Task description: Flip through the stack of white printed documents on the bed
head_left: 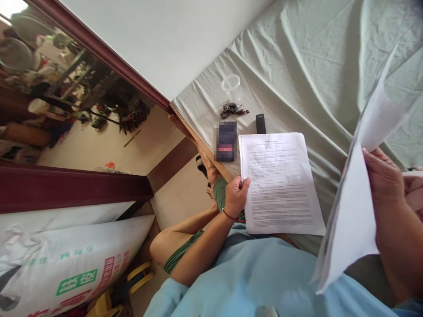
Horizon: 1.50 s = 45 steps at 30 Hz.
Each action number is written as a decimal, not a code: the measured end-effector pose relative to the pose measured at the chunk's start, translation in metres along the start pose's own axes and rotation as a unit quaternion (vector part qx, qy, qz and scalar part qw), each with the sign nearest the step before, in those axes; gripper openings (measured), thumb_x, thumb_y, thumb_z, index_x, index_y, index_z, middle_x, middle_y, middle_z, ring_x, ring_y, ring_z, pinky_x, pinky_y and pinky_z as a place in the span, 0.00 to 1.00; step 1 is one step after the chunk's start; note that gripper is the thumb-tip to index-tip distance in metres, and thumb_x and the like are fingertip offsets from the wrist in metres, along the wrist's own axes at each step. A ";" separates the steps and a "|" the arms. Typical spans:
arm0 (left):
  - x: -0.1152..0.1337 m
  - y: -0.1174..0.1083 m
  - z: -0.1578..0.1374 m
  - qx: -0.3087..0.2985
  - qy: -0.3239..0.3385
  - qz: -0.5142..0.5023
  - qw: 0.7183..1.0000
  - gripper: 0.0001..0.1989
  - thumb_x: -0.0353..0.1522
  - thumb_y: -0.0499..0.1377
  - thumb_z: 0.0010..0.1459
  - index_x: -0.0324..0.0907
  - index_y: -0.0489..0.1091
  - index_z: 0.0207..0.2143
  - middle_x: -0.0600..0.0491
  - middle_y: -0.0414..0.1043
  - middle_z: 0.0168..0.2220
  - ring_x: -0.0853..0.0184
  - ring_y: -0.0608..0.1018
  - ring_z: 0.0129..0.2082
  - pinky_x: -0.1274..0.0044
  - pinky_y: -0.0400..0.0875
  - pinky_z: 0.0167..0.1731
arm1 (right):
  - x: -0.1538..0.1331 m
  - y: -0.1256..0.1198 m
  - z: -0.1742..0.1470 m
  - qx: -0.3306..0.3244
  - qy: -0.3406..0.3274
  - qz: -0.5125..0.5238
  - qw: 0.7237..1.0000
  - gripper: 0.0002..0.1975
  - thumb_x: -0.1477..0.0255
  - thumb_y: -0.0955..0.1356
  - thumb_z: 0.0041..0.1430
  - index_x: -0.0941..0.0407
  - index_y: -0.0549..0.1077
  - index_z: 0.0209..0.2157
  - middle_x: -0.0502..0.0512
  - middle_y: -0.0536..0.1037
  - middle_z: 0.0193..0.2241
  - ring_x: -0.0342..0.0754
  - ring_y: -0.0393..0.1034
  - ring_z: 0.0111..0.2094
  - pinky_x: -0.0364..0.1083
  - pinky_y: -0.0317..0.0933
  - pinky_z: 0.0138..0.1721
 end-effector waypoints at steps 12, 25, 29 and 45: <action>0.004 -0.004 -0.003 0.020 0.017 -0.038 0.999 0.16 0.44 0.57 0.65 0.43 0.68 0.30 0.58 0.64 0.24 0.70 0.64 0.26 0.77 0.60 0.29 | 0.005 0.004 -0.006 0.023 0.042 0.051 0.998 0.21 0.70 0.80 0.38 0.54 0.85 0.39 0.56 0.85 0.35 0.62 0.81 0.41 0.60 0.77 0.42; -0.004 -0.004 -0.002 0.031 0.010 -0.064 0.997 0.10 0.40 0.58 0.65 0.43 0.69 0.36 0.57 0.72 0.28 0.69 0.70 0.28 0.77 0.65 0.31 | 0.003 0.009 -0.007 0.016 0.033 0.047 0.998 0.18 0.70 0.79 0.39 0.53 0.84 0.37 0.57 0.85 0.37 0.62 0.81 0.42 0.60 0.76 0.43; -0.002 -0.003 -0.002 0.029 -0.006 -0.092 0.995 0.13 0.42 0.59 0.65 0.42 0.70 0.41 0.53 0.77 0.33 0.66 0.76 0.32 0.76 0.70 0.34 | 0.004 0.008 -0.007 0.020 0.039 0.037 0.998 0.18 0.69 0.80 0.37 0.52 0.84 0.36 0.55 0.85 0.34 0.62 0.81 0.39 0.60 0.76 0.41; 0.003 -0.002 -0.003 0.008 0.040 -0.035 0.999 0.14 0.45 0.58 0.66 0.43 0.70 0.38 0.57 0.72 0.26 0.69 0.71 0.26 0.78 0.65 0.30 | 0.020 0.005 -0.009 -0.051 -0.053 -0.172 0.982 0.13 0.63 0.78 0.56 0.54 0.83 0.41 0.49 0.80 0.30 0.39 0.66 0.24 0.38 0.59 0.24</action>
Point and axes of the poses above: each hand's wrist, its own z-axis towards the middle knuckle, its own y-axis out of the palm, x = y × z, the point moved 7 cm from there along z, towards the middle knuckle
